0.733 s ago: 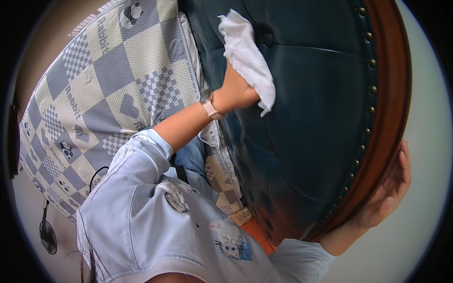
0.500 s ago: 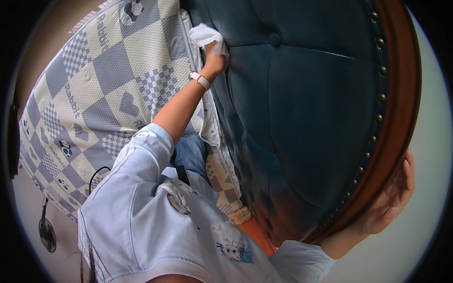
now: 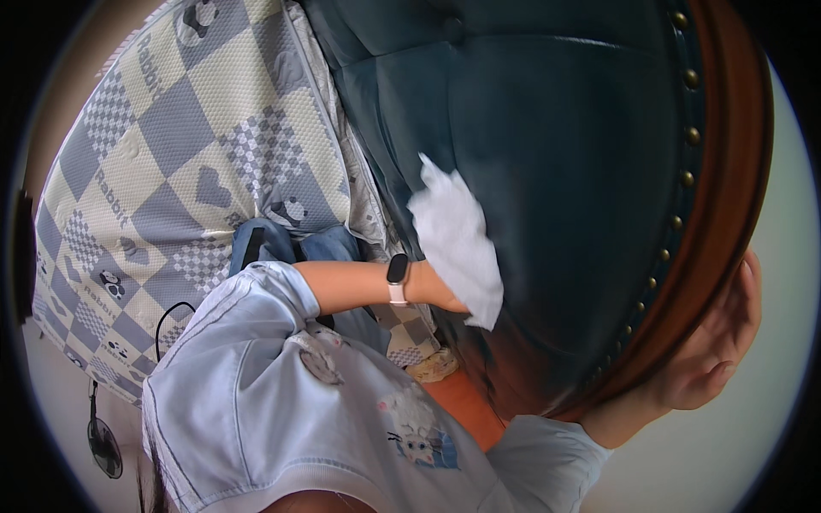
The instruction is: The person wipes the headboard and frame of a bed with a cloth, cleaning both the leather-like padded sections and the wooden trim.
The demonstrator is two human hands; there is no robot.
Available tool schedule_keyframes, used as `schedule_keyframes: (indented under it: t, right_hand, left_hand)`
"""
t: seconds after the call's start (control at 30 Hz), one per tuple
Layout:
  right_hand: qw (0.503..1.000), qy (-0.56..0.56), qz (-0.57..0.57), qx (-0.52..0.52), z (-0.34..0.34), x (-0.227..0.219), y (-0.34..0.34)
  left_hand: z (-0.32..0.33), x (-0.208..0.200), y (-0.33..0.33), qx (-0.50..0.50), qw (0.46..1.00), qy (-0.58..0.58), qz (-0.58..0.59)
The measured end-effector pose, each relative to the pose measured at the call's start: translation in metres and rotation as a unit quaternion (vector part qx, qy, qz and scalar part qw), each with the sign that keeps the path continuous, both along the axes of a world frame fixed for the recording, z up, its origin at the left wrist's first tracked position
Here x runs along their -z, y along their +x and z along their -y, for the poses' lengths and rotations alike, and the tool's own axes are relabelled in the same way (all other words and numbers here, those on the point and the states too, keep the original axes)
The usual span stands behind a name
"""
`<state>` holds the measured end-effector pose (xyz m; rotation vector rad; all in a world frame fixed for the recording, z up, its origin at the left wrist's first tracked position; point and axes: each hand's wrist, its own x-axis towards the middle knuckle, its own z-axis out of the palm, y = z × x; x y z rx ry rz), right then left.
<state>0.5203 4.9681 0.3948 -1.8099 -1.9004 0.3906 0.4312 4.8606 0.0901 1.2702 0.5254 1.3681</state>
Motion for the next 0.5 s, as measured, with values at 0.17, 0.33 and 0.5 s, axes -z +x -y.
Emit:
schedule_keyframes:
  t: [0.17,0.33,0.5]
  right_hand:
    - [1.000,0.015,0.010,0.017,0.002,0.003,-0.003]
    - [0.999,0.025,0.000,0.029,0.010,0.002,0.000]
    - [0.996,0.032,-0.018,0.081,0.011,0.000,-0.005]
  left_hand:
    - [-0.034,0.005,-0.024,0.178,0.933,0.126,-0.285]
    - [-0.063,0.048,-0.031,-0.113,0.974,-0.167,-0.107]
    - [-0.149,0.096,-0.058,-0.255,0.949,-0.037,-0.180]
